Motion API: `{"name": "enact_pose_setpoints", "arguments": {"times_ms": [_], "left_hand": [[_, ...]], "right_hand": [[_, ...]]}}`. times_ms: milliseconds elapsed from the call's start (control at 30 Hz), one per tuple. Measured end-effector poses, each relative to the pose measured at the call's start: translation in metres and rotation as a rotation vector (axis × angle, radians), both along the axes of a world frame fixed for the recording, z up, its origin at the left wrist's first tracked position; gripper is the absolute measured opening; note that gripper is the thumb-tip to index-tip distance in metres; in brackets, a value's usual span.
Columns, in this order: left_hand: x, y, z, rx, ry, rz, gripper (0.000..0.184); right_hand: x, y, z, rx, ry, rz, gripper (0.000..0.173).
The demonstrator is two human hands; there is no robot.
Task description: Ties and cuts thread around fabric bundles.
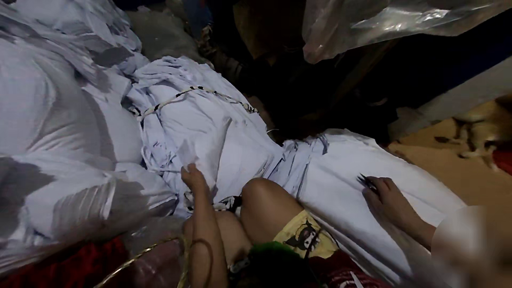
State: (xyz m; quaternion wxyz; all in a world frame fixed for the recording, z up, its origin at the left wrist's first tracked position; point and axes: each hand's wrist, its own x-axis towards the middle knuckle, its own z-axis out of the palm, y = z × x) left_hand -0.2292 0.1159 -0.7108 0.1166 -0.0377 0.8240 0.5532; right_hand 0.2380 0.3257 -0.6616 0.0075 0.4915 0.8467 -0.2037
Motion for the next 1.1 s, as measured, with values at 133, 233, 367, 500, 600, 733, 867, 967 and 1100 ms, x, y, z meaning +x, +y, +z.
{"name": "enact_pose_setpoints", "arguments": {"times_ms": [133, 233, 367, 500, 600, 733, 867, 967, 1100], "left_hand": [[-0.011, -0.015, 0.014, 0.156, 0.084, 0.220, 0.041], [-0.017, -0.024, 0.011, 0.187, 0.181, 0.268, 0.040], [-0.004, -0.022, 0.021, 0.074, 0.470, 0.186, 0.044], [0.050, -0.002, 0.029, -0.260, 0.462, -0.361, 0.043], [0.075, 0.026, 0.026, -0.715, 0.057, -0.992, 0.048], [0.074, 0.041, 0.058, -0.986, -0.419, -1.270, 0.051], [0.076, 0.029, 0.079, -0.879, -0.537, -1.215, 0.046], [0.088, 0.008, 0.086, -0.325, -0.873, -0.675, 0.045], [0.112, -0.022, 0.094, 0.719, -0.700, 0.417, 0.043]], "right_hand": [[0.004, -0.007, -0.023, 0.197, -0.068, 0.073, 0.061], [-0.006, -0.004, -0.009, 0.179, -0.109, 0.085, 0.078], [-0.099, -0.003, 0.024, 0.031, 0.134, 0.264, 0.080], [-0.260, -0.030, 0.021, -0.853, 0.427, 0.209, 0.060], [-0.347, -0.045, -0.035, -1.352, 0.409, -0.057, 0.072], [-0.380, -0.057, -0.080, -1.136, 0.153, -0.388, 0.071], [-0.389, -0.074, -0.059, -1.206, 0.271, -0.509, 0.050], [-0.395, -0.105, 0.002, -1.270, 0.426, -0.498, 0.035], [-0.401, -0.140, 0.078, -1.225, 0.447, -0.405, 0.038]]}}
